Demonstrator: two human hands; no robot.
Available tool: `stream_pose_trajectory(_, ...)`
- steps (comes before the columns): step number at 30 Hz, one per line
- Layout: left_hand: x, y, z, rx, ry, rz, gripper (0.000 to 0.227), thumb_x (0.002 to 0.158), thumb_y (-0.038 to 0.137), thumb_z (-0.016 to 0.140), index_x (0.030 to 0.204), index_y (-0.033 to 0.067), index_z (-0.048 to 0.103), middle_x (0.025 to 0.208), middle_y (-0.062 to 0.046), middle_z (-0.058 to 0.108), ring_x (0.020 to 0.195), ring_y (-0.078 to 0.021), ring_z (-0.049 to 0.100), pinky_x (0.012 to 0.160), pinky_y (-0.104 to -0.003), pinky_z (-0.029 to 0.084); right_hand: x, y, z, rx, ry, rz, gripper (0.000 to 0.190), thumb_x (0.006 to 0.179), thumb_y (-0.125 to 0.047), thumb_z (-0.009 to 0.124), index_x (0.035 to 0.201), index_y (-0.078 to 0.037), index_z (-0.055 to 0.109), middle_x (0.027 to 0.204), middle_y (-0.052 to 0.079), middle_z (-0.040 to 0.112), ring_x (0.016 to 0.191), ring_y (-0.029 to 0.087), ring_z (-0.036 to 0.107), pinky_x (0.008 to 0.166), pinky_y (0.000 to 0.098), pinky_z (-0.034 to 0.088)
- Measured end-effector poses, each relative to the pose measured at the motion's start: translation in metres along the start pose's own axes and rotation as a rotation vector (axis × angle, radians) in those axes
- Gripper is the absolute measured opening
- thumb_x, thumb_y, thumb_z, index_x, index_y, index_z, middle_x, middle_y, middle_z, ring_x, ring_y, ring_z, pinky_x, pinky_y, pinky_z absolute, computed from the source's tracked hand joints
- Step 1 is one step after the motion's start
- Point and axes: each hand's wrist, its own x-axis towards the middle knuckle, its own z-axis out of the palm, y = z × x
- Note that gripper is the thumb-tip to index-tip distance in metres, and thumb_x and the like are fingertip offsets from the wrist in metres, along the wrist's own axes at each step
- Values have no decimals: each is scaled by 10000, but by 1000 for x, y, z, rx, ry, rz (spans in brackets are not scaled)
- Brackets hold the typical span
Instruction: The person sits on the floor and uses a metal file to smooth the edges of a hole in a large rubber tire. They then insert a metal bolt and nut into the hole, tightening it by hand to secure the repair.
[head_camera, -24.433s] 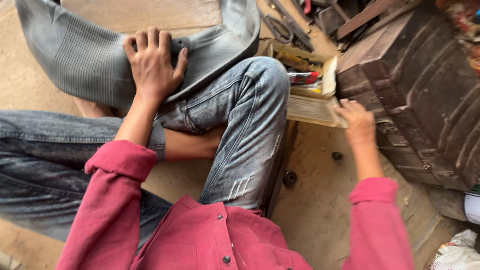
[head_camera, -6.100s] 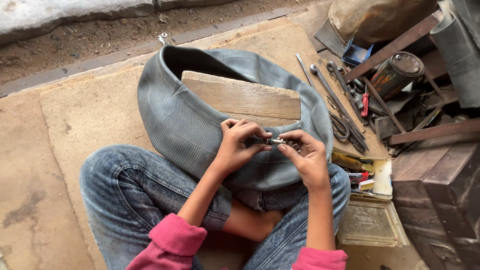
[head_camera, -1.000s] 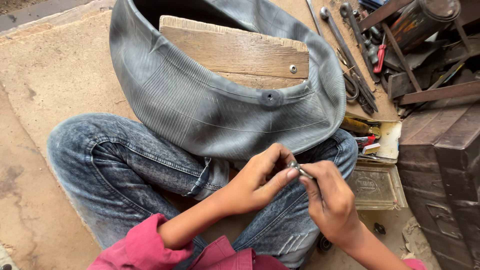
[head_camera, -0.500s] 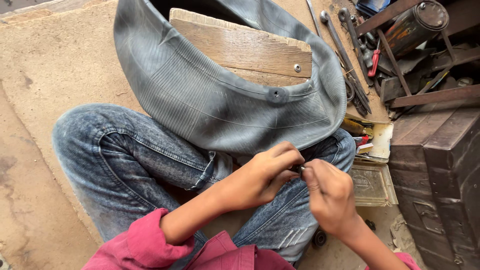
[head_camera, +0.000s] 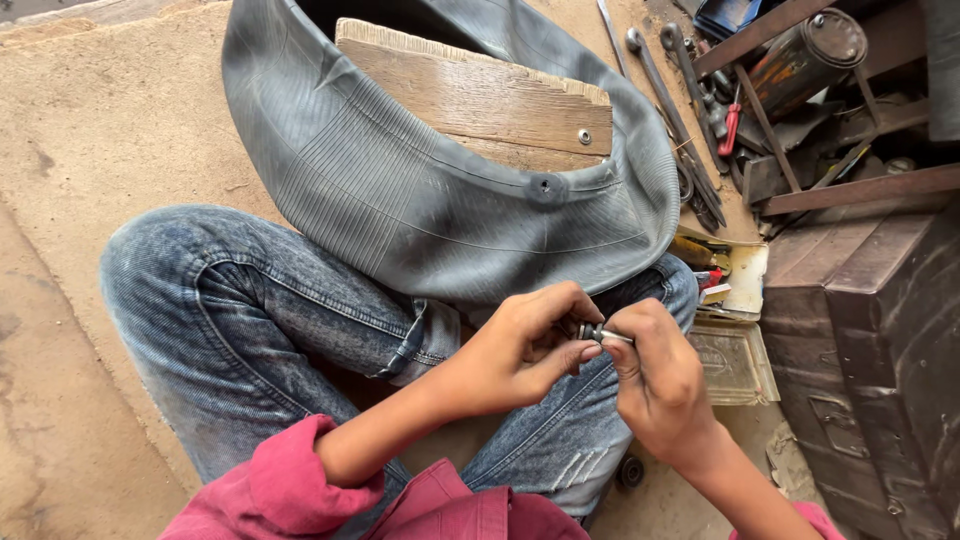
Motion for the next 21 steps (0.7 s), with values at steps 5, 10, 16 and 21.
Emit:
stream_pose_trajectory(5,-3,-2,0,178,17,145,191,929,-11,680,1084,-20,569,914,-107,558,760,-153,583,651,-311,475,-9,4,9,-22,43,84,131,1030,-99,594,945,0,584,789,114,568,677,262,591,627,366,460)
stream_pose_trajectory(10,-5,-3,-4,233,48,245,208,926,-22,678,1097,-18,559,972,-132,569,830,-233,624,709,-331,502,-12,5,12,54,-48,408,217,1049,-144,571,877,-20,619,670,82,547,614,207,546,574,338,442)
stream_pose_trajectory(16,-4,0,-2,233,67,261,215,931,-8,695,1100,-12,562,962,-138,564,814,-247,627,698,-340,508,-6,-7,5,56,50,166,105,1030,-99,573,1028,6,569,878,101,579,717,195,560,667,317,457)
stream_pose_trajectory(21,-4,-2,-3,228,21,245,219,932,-7,690,1099,-13,547,978,-142,556,801,-264,637,687,-352,499,-10,-8,6,53,2,225,68,1008,-73,585,1002,-7,600,807,97,563,654,213,556,619,326,446)
